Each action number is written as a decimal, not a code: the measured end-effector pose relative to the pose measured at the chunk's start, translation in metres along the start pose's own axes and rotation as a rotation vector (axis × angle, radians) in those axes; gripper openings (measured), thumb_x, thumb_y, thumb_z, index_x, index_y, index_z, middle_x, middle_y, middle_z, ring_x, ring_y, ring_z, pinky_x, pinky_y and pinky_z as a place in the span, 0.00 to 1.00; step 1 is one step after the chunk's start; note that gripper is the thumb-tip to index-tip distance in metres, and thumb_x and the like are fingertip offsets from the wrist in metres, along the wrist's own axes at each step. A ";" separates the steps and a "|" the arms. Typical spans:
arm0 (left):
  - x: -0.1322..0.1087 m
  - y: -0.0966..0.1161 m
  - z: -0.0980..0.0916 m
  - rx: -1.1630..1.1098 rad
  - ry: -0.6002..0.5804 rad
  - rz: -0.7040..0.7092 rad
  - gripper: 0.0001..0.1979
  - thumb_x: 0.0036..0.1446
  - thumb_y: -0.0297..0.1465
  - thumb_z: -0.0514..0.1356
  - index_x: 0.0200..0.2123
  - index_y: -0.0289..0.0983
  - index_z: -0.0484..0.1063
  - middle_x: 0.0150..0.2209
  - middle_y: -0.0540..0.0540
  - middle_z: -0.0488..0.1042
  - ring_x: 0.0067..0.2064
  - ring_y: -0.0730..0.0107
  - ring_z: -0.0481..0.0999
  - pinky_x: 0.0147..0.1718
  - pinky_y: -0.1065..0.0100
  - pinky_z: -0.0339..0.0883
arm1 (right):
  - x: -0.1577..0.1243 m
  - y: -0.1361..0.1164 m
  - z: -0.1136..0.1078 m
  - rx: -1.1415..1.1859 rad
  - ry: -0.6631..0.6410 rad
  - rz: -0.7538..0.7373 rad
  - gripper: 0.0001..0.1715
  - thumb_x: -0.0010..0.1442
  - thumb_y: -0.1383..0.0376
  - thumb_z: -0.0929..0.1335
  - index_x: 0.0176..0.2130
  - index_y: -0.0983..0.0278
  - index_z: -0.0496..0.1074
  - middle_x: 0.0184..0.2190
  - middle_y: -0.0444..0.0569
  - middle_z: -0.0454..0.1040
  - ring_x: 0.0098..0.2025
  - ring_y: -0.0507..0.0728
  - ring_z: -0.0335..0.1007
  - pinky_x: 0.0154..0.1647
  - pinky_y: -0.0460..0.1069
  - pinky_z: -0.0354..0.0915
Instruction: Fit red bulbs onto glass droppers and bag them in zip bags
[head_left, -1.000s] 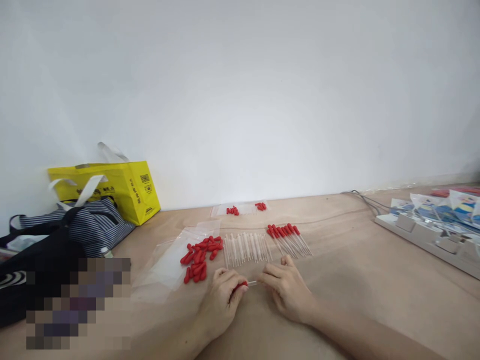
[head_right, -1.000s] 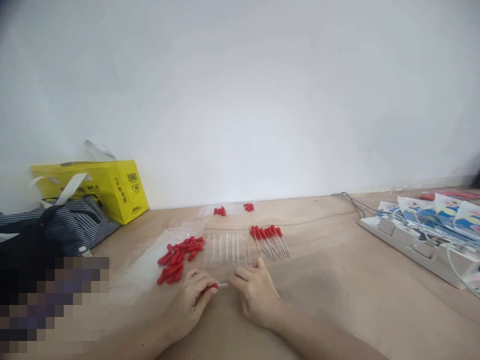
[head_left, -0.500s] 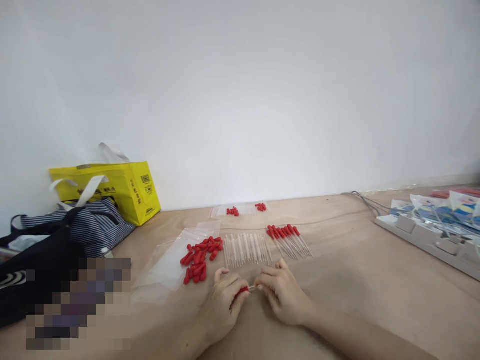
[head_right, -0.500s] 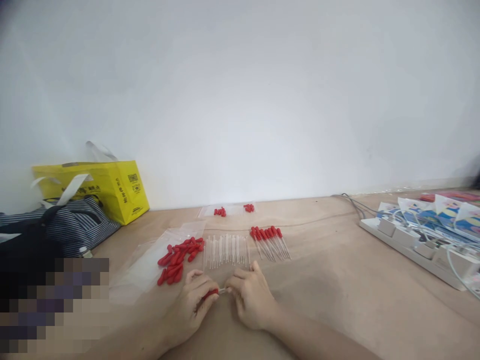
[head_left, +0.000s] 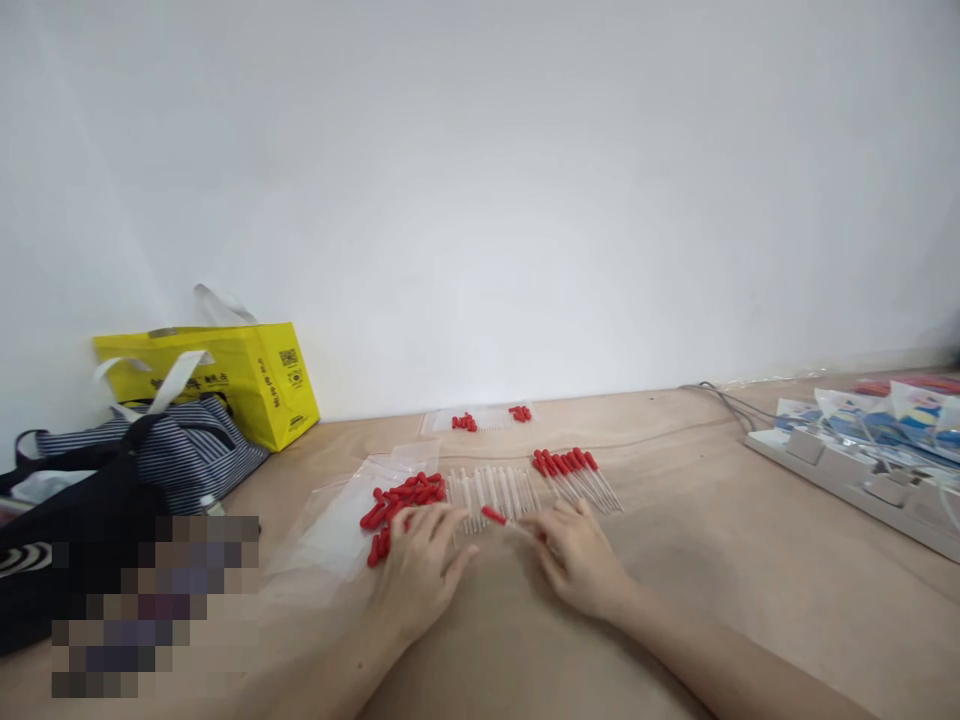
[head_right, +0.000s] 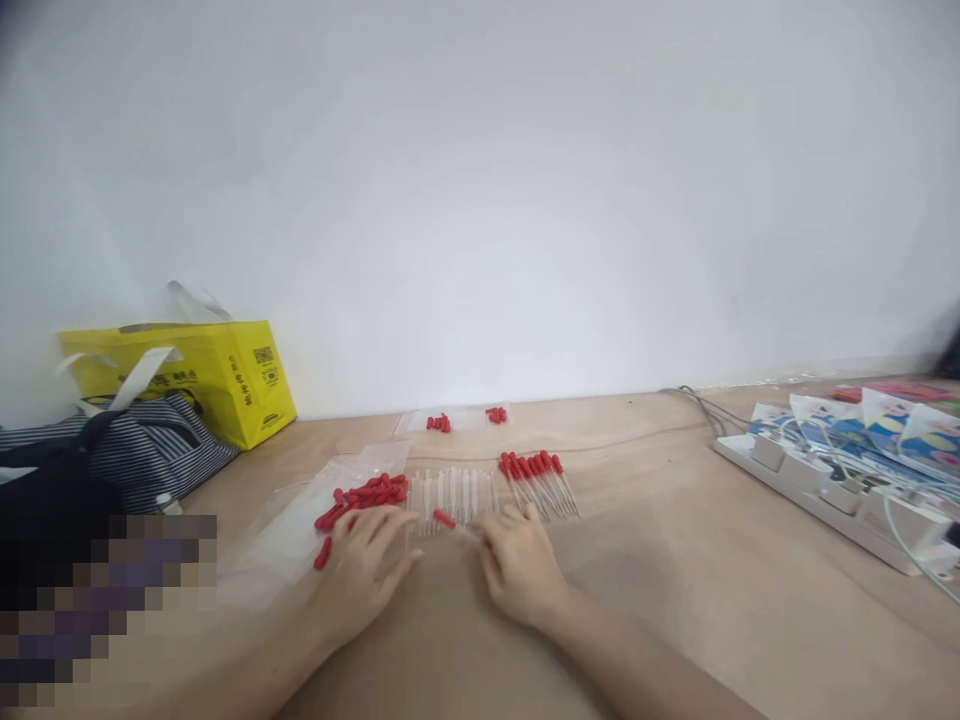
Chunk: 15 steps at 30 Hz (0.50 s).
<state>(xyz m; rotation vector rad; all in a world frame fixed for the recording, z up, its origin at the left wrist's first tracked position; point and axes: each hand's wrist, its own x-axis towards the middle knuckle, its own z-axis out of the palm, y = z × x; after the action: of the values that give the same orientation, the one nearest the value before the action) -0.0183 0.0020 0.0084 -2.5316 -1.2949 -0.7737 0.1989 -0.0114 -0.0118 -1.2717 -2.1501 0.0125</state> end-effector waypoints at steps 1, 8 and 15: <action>0.001 -0.005 -0.006 0.062 -0.004 -0.077 0.09 0.51 0.32 0.56 0.38 0.38 0.66 0.38 0.44 0.70 0.41 0.59 0.67 0.41 0.58 0.52 | 0.003 0.004 0.003 -0.009 0.069 0.099 0.14 0.53 0.72 0.59 0.40 0.62 0.66 0.30 0.45 0.71 0.34 0.54 0.63 0.34 0.48 0.46; -0.001 -0.027 -0.032 0.239 -0.285 -0.386 0.10 0.45 0.35 0.58 0.31 0.37 0.67 0.35 0.44 0.68 0.40 0.55 0.67 0.35 0.60 0.53 | 0.036 0.029 0.022 -0.261 0.178 0.477 0.06 0.53 0.68 0.61 0.32 0.62 0.66 0.28 0.45 0.73 0.35 0.56 0.64 0.38 0.51 0.45; 0.003 -0.023 -0.013 0.349 -0.184 -0.339 0.09 0.53 0.34 0.52 0.32 0.37 0.68 0.36 0.42 0.70 0.40 0.57 0.67 0.36 0.60 0.51 | 0.050 0.031 0.033 -0.344 0.134 0.525 0.10 0.55 0.66 0.59 0.30 0.64 0.69 0.29 0.50 0.73 0.36 0.58 0.64 0.40 0.53 0.44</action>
<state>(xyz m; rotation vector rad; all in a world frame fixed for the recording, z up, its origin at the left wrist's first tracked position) -0.0401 0.0128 0.0196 -2.1738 -1.7725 -0.3307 0.1896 0.0543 -0.0228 -1.9466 -1.6983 -0.2254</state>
